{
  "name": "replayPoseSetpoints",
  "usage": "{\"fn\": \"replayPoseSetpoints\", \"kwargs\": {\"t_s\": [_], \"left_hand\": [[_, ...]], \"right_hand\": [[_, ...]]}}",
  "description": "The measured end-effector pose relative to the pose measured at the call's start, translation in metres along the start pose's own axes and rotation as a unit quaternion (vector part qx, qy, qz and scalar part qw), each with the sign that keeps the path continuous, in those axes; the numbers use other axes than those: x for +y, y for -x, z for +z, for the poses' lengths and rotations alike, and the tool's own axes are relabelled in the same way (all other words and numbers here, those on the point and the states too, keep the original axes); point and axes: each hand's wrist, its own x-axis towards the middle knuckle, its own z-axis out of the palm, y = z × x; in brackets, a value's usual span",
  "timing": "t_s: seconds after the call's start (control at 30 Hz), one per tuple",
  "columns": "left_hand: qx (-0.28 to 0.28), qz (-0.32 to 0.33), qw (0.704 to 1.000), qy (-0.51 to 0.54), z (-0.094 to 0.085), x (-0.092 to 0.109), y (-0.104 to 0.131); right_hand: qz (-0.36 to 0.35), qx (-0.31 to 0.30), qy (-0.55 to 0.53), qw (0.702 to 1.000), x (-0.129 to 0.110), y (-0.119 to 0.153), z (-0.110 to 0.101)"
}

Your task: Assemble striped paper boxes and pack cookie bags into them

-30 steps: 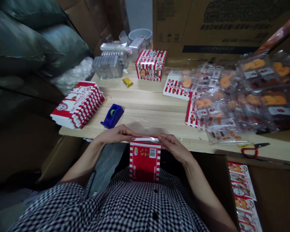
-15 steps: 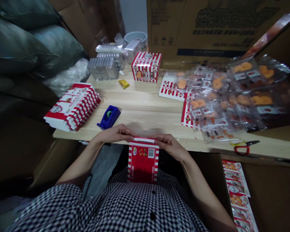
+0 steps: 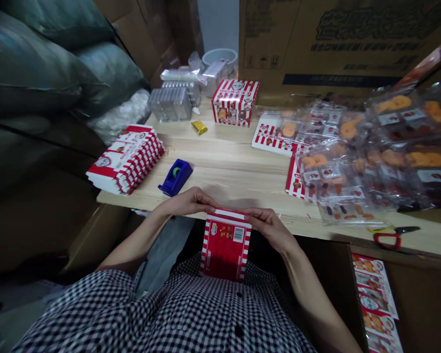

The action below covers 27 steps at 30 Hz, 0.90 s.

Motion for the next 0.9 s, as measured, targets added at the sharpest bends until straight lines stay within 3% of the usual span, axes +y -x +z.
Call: {"fn": "replayPoseSetpoints", "kwargs": {"t_s": [0.17, 0.4, 0.73, 0.9], "left_hand": [[0.038, -0.022, 0.997, 0.063, 0.001, -0.013, -0.004], [-0.001, -0.056, 0.989, 0.137, -0.006, -0.017, -0.005], [-0.039, -0.023, 0.995, 0.086, -0.006, 0.005, 0.006], [0.001, -0.014, 0.996, -0.085, -0.005, 0.026, 0.007]], "right_hand": [[0.013, 0.018, -0.016, 1.0, 0.002, -0.001, 0.003], [0.007, 0.013, 0.001, 1.0, 0.004, -0.004, 0.003], [0.004, 0.019, 0.007, 1.0, 0.005, -0.005, 0.004], [-0.007, 0.008, 0.022, 1.0, 0.002, -0.007, 0.007]]}}
